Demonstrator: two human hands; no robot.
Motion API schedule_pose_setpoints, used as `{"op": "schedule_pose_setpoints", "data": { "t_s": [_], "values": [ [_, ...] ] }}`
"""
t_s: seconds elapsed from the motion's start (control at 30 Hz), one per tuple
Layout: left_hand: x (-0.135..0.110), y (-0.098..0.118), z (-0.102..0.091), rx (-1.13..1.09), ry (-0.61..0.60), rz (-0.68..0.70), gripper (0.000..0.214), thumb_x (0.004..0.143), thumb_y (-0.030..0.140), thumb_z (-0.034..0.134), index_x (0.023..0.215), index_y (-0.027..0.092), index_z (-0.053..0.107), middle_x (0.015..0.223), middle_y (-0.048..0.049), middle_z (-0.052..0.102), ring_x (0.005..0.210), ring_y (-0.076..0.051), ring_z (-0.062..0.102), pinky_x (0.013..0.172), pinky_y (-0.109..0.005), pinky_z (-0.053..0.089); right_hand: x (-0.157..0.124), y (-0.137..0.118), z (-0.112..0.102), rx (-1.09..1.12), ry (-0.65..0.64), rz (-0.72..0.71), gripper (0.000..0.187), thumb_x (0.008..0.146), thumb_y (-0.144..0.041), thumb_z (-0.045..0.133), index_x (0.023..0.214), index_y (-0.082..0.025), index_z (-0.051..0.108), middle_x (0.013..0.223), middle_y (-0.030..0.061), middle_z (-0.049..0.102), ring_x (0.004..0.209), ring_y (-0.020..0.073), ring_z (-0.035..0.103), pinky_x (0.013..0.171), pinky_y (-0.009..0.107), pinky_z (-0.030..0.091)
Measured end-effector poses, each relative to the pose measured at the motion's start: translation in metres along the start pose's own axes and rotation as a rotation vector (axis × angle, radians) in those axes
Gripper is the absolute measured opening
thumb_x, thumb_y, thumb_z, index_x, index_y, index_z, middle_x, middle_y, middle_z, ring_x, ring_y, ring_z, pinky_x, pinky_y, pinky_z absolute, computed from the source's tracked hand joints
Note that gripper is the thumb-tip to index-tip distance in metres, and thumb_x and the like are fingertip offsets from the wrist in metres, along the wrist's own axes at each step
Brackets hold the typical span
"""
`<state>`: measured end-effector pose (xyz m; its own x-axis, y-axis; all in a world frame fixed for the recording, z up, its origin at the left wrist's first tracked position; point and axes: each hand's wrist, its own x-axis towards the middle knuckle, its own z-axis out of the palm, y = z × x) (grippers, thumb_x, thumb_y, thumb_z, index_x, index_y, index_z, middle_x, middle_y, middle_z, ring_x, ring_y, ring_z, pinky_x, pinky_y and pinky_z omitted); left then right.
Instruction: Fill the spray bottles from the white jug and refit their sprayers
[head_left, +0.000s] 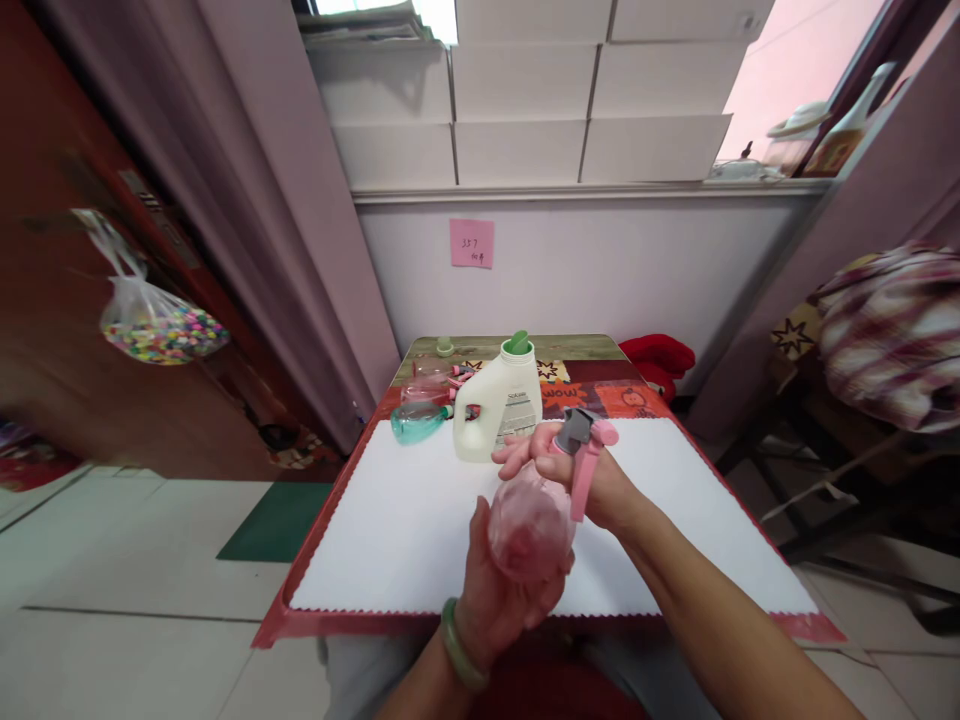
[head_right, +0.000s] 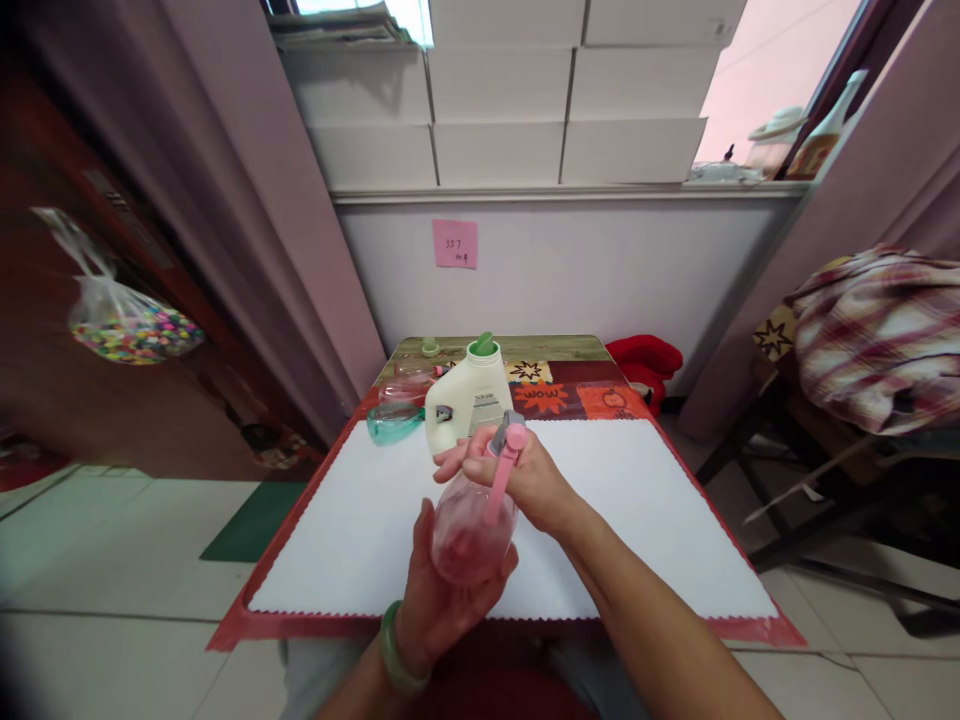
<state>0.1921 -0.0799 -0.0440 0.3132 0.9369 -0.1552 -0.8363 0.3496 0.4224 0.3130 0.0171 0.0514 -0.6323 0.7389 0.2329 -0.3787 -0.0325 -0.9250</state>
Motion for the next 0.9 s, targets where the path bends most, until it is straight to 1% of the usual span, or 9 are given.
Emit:
{"op": "schedule_pose_setpoints", "data": {
  "t_s": [0.07,0.13,0.23,0.33,0.4,0.47,0.57,0.67,0.9],
  "values": [
    [-0.001,0.003,-0.001,0.022,-0.072,-0.155,0.091,0.084,0.094,0.052,0.112,0.012,0.079,0.087,-0.0141,0.077,0.067,-0.022,0.071,0.057,-0.029,0.052,0.0,0.002,-0.005,0.015,-0.064,0.001,0.038,0.072,-0.056,0.093,0.08,-0.025,0.071,0.094,0.0074,0.083,0.11,0.0327,0.076,0.108,0.054,0.052],
    [-0.001,0.005,0.003,0.07,-0.109,-0.132,0.104,0.079,0.1,0.048,0.116,0.007,0.078,0.098,-0.0201,0.079,0.08,-0.028,0.075,0.07,-0.037,0.059,0.0,0.005,-0.007,0.036,-0.028,-0.021,0.039,0.071,-0.056,0.093,0.084,-0.025,0.072,0.091,0.0061,0.081,0.1,0.0297,0.075,0.102,0.05,0.055],
    [-0.002,0.003,0.014,0.092,-0.044,0.126,0.095,0.077,0.091,0.066,0.135,0.016,0.074,0.14,-0.0199,0.071,0.124,-0.038,0.069,0.101,-0.049,0.057,0.001,0.01,-0.005,0.084,0.169,-0.079,0.036,0.075,-0.049,0.09,0.078,-0.025,0.064,0.078,0.0007,0.075,0.085,0.0239,0.072,0.093,0.042,0.056],
    [-0.002,0.001,0.021,0.161,0.049,0.341,0.077,0.077,0.053,0.091,0.146,0.03,0.067,0.159,-0.0106,0.059,0.147,-0.037,0.053,0.11,-0.05,0.053,0.004,0.011,-0.001,0.084,0.334,-0.109,0.037,0.076,-0.045,0.09,0.077,-0.026,0.059,0.076,-0.0015,0.07,0.086,0.0237,0.072,0.091,0.041,0.055],
    [-0.001,0.002,0.022,0.205,0.108,0.375,0.076,0.074,0.031,0.093,0.145,0.032,0.067,0.157,-0.0091,0.061,0.143,-0.035,0.056,0.105,-0.047,0.056,0.006,0.009,0.001,0.059,0.373,-0.106,0.037,0.076,-0.047,0.09,0.082,-0.026,0.06,0.08,-0.0009,0.072,0.088,0.0246,0.073,0.093,0.042,0.055],
    [0.001,0.004,0.021,0.193,0.142,0.347,0.065,0.075,0.032,0.092,0.137,0.027,0.072,0.144,-0.011,0.07,0.124,-0.032,0.069,0.096,-0.042,0.059,0.008,0.005,0.002,0.026,0.379,-0.102,0.039,0.076,-0.051,0.09,0.09,-0.026,0.062,0.088,0.0005,0.075,0.091,0.0249,0.074,0.094,0.043,0.056],
    [0.008,0.008,0.017,0.143,0.127,0.27,0.058,0.08,0.058,0.085,0.118,0.015,0.079,0.111,-0.0149,0.08,0.089,-0.026,0.076,0.081,-0.038,0.061,0.009,0.003,-0.001,-0.023,0.386,-0.096,0.045,0.075,-0.056,0.091,0.094,-0.025,0.064,0.096,0.0036,0.079,0.095,0.0264,0.075,0.095,0.044,0.057],
    [0.014,0.011,0.014,0.126,0.121,0.123,0.086,0.082,0.086,0.067,0.11,0.005,0.08,0.09,-0.0189,0.079,0.077,-0.026,0.076,0.074,-0.036,0.061,0.01,0.005,-0.005,-0.013,0.392,-0.077,0.047,0.068,-0.055,0.096,0.091,-0.024,0.069,0.102,0.0069,0.083,0.098,0.0297,0.077,0.093,0.045,0.059],
    [0.015,0.012,0.019,0.072,0.138,0.187,0.078,0.082,0.078,0.075,0.132,0.019,0.074,0.133,-0.0155,0.076,0.109,-0.033,0.077,0.085,-0.039,0.062,0.014,0.008,-0.006,0.08,0.471,-0.054,0.048,0.058,-0.046,0.103,0.094,-0.023,0.08,0.095,0.0075,0.085,0.102,0.0326,0.08,0.097,0.051,0.062]
  ]
}}
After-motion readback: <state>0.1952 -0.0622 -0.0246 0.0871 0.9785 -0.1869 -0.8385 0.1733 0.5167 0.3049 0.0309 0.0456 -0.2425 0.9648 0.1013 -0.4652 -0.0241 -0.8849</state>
